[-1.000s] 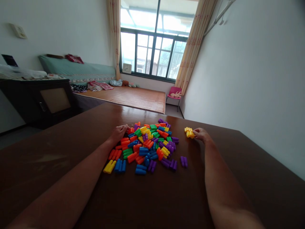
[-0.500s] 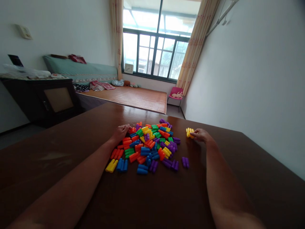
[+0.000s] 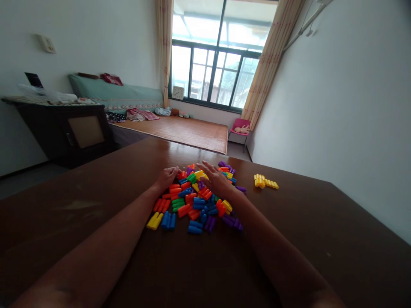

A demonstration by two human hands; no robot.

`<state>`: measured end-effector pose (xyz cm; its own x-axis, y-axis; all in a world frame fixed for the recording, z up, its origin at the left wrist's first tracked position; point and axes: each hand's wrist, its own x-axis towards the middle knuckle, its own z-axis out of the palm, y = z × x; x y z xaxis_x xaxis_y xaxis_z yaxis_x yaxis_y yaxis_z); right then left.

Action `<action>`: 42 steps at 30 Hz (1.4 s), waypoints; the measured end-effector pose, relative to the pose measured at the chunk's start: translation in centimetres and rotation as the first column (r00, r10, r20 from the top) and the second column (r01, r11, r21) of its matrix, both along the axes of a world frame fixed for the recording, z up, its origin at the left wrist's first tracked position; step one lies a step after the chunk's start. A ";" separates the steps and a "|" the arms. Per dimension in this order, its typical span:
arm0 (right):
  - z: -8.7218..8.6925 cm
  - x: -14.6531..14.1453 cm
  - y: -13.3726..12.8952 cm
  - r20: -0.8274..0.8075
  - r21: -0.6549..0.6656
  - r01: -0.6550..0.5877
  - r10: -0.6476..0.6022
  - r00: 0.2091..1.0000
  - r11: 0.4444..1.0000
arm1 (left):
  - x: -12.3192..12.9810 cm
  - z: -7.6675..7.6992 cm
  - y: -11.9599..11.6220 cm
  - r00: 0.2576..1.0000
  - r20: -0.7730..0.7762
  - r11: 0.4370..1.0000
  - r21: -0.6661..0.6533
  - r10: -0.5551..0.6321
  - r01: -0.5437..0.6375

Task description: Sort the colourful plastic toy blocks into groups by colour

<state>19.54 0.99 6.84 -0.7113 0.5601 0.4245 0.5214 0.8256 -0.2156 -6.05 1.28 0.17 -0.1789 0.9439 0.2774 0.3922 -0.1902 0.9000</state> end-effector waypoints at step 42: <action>-1.9 26.1 7.5 0.441 -0.424 0.824 -0.709 0.550 0.375 | -0.7 -0.8 0.8 0.998 -0.057 1.000 0.011 0.018 -0.018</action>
